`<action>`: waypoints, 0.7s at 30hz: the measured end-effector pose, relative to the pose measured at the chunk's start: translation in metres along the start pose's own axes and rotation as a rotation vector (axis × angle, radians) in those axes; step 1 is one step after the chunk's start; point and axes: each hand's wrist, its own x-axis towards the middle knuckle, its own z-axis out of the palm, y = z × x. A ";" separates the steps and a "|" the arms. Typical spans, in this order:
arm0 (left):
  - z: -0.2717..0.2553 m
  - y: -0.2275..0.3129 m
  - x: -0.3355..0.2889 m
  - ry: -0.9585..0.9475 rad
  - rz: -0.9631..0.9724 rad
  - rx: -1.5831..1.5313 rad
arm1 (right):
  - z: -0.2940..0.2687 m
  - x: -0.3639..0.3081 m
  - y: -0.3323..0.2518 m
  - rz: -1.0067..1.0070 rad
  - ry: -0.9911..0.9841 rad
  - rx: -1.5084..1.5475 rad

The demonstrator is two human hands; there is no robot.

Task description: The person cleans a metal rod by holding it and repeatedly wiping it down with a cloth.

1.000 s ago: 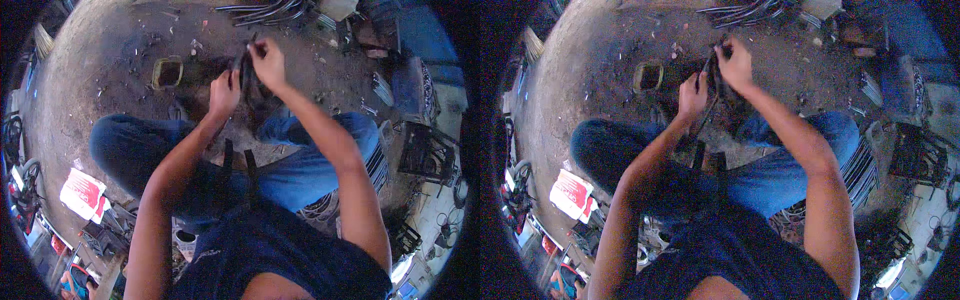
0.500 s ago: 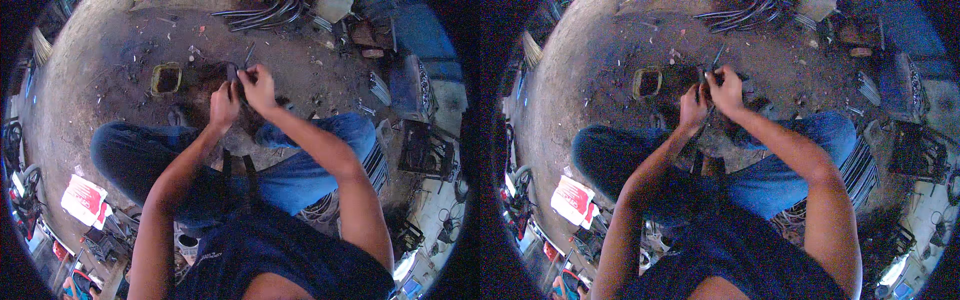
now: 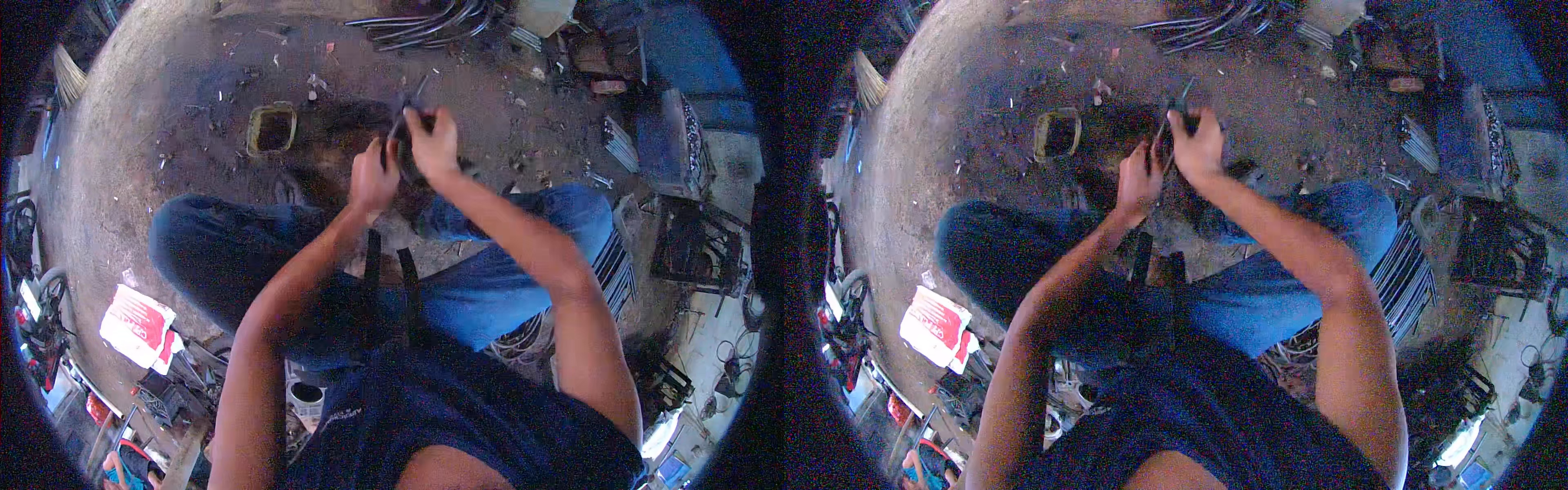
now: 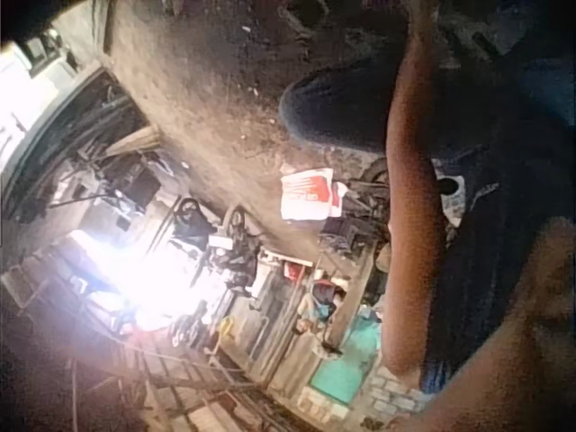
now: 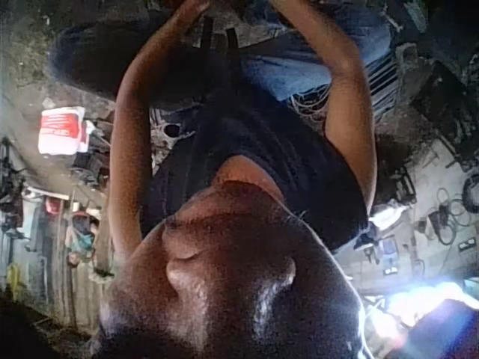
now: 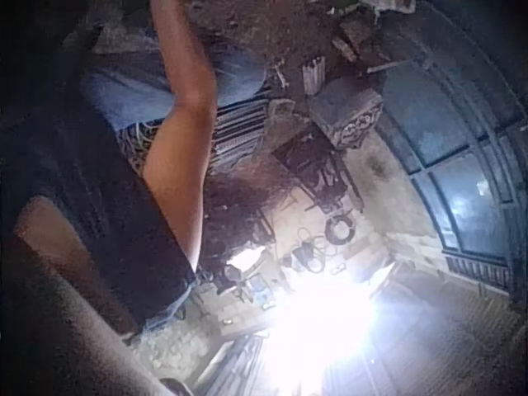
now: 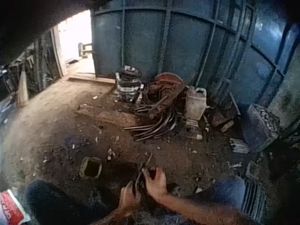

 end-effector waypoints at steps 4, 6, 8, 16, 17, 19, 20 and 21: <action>0.004 0.005 0.009 0.022 0.022 0.022 | 0.003 0.037 0.002 -0.012 0.048 0.073; -0.006 0.019 0.014 -0.024 -0.062 0.018 | 0.000 0.050 -0.016 0.034 0.061 0.149; -0.005 0.003 0.006 -0.009 -0.037 0.036 | 0.007 0.051 -0.017 0.046 0.051 0.195; -0.018 0.027 0.004 -0.173 -0.318 -0.127 | -0.007 0.069 -0.008 0.062 0.152 0.174; -0.017 0.023 0.005 -0.182 -0.300 -0.115 | -0.011 0.074 -0.006 0.064 0.170 0.189; -0.016 0.009 0.004 -0.235 -0.300 -0.168 | -0.017 0.077 -0.009 0.109 0.179 0.146; -0.014 0.005 0.006 -0.177 -0.064 -0.161 | -0.023 0.077 -0.013 0.009 0.207 0.046; -0.012 0.004 0.008 -0.181 -0.056 -0.150 | -0.025 0.074 -0.015 0.013 0.214 0.058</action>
